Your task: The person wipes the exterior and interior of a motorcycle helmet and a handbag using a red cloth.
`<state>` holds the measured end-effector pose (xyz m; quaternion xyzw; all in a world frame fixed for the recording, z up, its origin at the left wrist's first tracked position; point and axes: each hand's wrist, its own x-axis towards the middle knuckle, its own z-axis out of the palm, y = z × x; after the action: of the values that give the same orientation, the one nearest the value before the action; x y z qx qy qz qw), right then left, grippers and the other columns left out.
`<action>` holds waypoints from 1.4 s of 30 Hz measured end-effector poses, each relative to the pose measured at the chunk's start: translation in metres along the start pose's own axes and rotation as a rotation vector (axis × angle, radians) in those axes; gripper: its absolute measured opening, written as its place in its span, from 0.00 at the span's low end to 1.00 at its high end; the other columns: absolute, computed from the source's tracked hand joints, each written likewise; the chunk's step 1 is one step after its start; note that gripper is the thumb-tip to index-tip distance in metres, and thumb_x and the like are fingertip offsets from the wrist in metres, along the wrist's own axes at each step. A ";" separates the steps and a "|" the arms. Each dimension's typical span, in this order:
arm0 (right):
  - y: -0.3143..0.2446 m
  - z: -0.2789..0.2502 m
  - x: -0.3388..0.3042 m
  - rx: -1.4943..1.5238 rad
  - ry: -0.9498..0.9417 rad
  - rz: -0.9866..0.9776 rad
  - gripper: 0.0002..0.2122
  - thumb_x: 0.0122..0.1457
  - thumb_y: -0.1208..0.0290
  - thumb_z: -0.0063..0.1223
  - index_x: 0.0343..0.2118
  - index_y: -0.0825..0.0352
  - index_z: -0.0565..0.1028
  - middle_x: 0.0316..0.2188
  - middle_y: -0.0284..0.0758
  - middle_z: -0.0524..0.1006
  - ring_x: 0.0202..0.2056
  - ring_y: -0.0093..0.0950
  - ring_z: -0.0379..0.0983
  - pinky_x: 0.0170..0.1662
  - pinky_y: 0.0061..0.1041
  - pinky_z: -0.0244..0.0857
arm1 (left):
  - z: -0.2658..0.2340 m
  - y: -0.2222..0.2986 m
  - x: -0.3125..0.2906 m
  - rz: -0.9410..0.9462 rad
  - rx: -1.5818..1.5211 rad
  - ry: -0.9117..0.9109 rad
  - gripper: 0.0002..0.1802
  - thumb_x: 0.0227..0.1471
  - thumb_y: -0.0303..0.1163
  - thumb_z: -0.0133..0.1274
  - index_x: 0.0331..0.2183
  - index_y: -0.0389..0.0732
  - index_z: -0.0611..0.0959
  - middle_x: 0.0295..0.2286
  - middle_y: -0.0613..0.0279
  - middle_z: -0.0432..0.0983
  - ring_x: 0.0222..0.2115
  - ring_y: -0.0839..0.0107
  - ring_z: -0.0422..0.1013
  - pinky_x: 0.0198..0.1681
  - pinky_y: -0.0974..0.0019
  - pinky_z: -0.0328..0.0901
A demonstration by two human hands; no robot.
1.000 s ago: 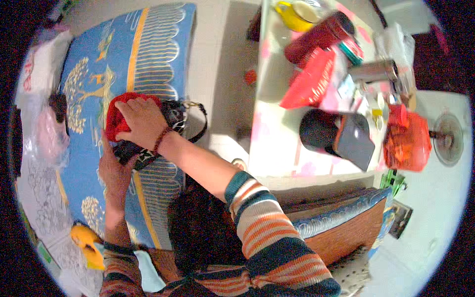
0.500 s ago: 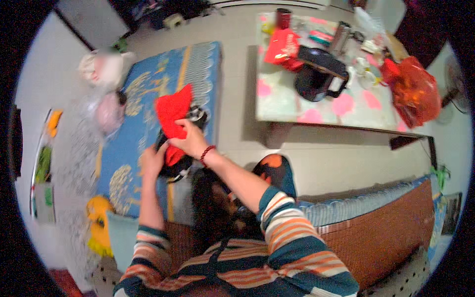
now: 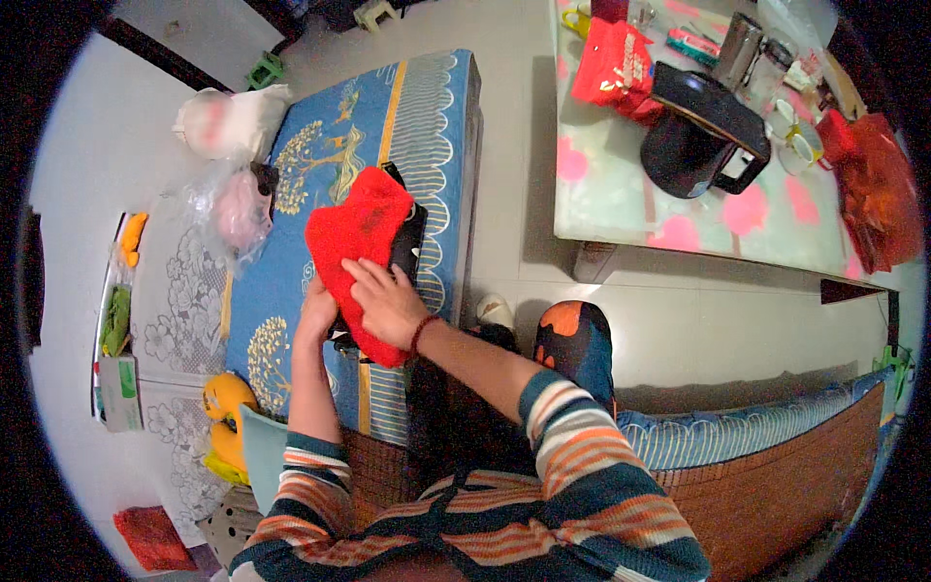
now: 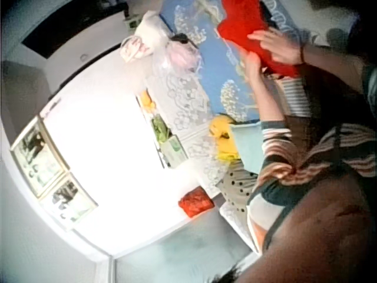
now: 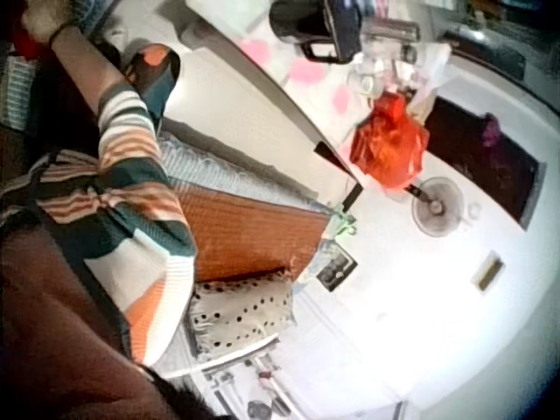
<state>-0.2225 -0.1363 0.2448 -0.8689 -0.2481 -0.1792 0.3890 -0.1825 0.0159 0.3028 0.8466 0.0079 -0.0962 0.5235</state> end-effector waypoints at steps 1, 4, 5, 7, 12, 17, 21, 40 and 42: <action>0.016 0.008 0.007 0.004 0.042 -0.040 0.21 0.42 0.68 0.62 0.41 0.65 0.71 0.61 0.36 0.60 0.57 0.38 0.59 0.54 0.43 0.58 | -0.007 -0.012 0.005 0.010 0.025 -0.015 0.24 0.55 0.31 0.51 0.53 0.38 0.73 0.46 0.57 0.75 0.45 0.67 0.71 0.47 0.63 0.66; 0.055 0.026 0.018 -0.028 0.118 -0.015 0.24 0.39 0.67 0.64 0.43 0.65 0.71 0.49 0.35 0.67 0.47 0.36 0.64 0.46 0.38 0.62 | -0.007 -0.010 0.010 0.004 0.126 -0.010 0.22 0.57 0.26 0.49 0.54 0.35 0.71 0.44 0.57 0.76 0.43 0.69 0.71 0.48 0.66 0.65; 0.061 0.031 0.024 -0.013 0.123 -0.011 0.24 0.39 0.67 0.64 0.42 0.65 0.71 0.47 0.36 0.68 0.46 0.37 0.65 0.46 0.37 0.62 | -0.009 -0.017 0.013 -0.003 0.070 -0.007 0.22 0.57 0.26 0.49 0.53 0.35 0.71 0.43 0.58 0.76 0.42 0.70 0.71 0.48 0.67 0.65; 0.080 0.034 0.041 0.007 0.167 0.076 0.22 0.38 0.70 0.60 0.40 0.69 0.71 0.38 0.40 0.69 0.42 0.41 0.66 0.44 0.37 0.63 | -0.011 -0.011 0.014 -0.150 0.004 -0.033 0.21 0.57 0.27 0.50 0.52 0.34 0.72 0.39 0.60 0.77 0.38 0.73 0.71 0.44 0.68 0.66; 0.205 0.006 0.050 0.034 0.459 0.727 0.17 0.46 0.72 0.53 0.39 0.74 0.70 0.36 0.52 0.73 0.40 0.52 0.70 0.46 0.47 0.65 | 0.003 -0.003 0.013 0.014 0.184 0.012 0.21 0.57 0.28 0.51 0.52 0.34 0.72 0.37 0.60 0.77 0.36 0.74 0.70 0.42 0.69 0.66; 0.150 -0.063 0.047 -0.008 0.348 0.649 0.14 0.43 0.61 0.56 0.29 0.67 0.75 0.27 0.46 0.77 0.37 0.48 0.73 0.42 0.46 0.66 | -0.001 -0.012 0.011 -0.083 0.052 0.014 0.22 0.57 0.28 0.51 0.53 0.34 0.72 0.39 0.60 0.76 0.38 0.73 0.70 0.42 0.69 0.66; 0.050 -0.029 0.013 -0.014 0.172 -0.033 0.16 0.40 0.61 0.58 0.32 0.63 0.74 0.44 0.40 0.71 0.51 0.41 0.64 0.49 0.53 0.56 | 0.009 0.007 0.007 -0.064 -0.025 0.046 0.23 0.57 0.29 0.51 0.54 0.34 0.71 0.42 0.60 0.76 0.41 0.72 0.70 0.46 0.69 0.66; 0.126 -0.004 0.034 0.188 0.471 0.453 0.15 0.45 0.70 0.53 0.34 0.73 0.68 0.35 0.51 0.70 0.40 0.50 0.66 0.45 0.47 0.61 | 0.006 -0.006 0.005 -0.027 0.177 0.006 0.25 0.57 0.34 0.52 0.54 0.34 0.71 0.45 0.53 0.75 0.46 0.67 0.69 0.51 0.65 0.62; 0.066 -0.012 0.031 0.231 0.378 0.025 0.19 0.46 0.68 0.54 0.42 0.70 0.70 0.46 0.49 0.69 0.49 0.49 0.64 0.54 0.45 0.58 | 0.002 -0.019 0.005 0.121 0.155 0.001 0.25 0.57 0.35 0.51 0.55 0.35 0.71 0.49 0.52 0.73 0.51 0.65 0.67 0.55 0.64 0.60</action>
<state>-0.1610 -0.1742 0.2299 -0.7723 -0.1790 -0.3046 0.5278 -0.1796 0.0224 0.2845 0.8836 -0.0502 -0.0643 0.4611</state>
